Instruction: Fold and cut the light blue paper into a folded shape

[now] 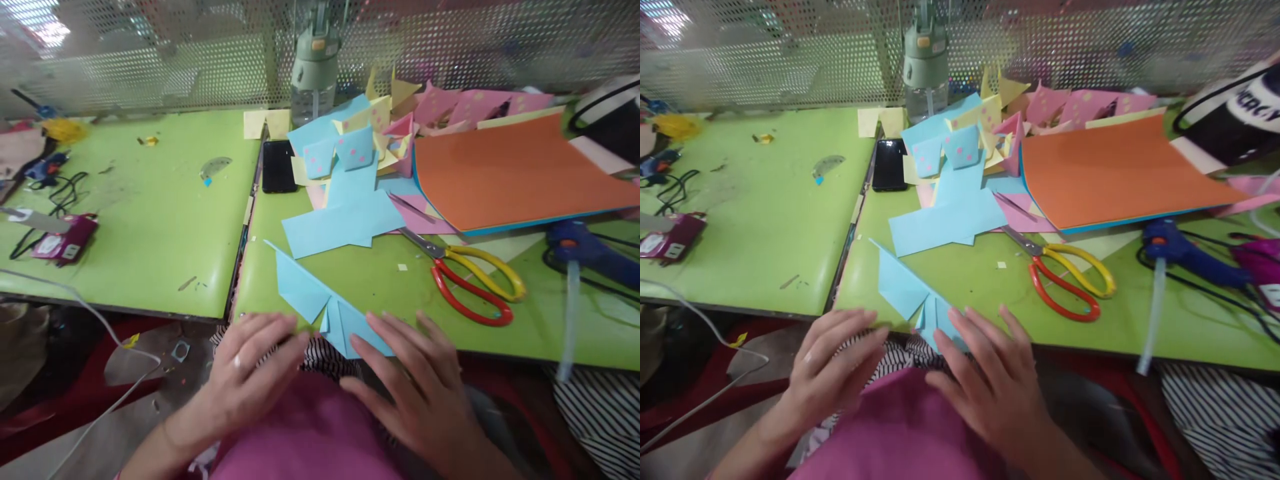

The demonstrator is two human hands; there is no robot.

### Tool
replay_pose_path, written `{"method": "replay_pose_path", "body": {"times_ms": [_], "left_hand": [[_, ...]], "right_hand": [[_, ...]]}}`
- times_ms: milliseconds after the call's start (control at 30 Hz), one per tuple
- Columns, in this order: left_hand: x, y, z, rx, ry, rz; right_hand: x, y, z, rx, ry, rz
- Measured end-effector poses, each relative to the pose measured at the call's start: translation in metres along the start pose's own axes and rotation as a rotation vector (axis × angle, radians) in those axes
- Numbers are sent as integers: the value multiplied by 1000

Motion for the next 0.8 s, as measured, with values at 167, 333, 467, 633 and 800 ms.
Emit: {"method": "replay_pose_path", "body": {"times_ms": [167,333,467,633,800], "left_hand": [[-11,-28,-24,-48,1,25],[-4,-36,-28,-74,46,-17],[3,-42,-34,-111,-7,-7],[3,-51,-40,-163,-31,43],[-1,-53,-39,-149,-30,56]], "right_hand": [[24,-29,-1,-58,85,70],[42,-25,3,-103,31,73],[41,-22,-4,-101,-28,-12],[16,-24,-21,-71,-92,-81],[2,-36,-30,-46,-238,-41]]}}
Point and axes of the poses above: each hand's wrist, its own z-axis away from the middle knuckle, its own y-axis out of the back of the hand, x = y × z, the point moved 3 cm from there along -z, towards the middle knuckle, and after that the axes turned 5 degrees about z, right-handed, at the moved point
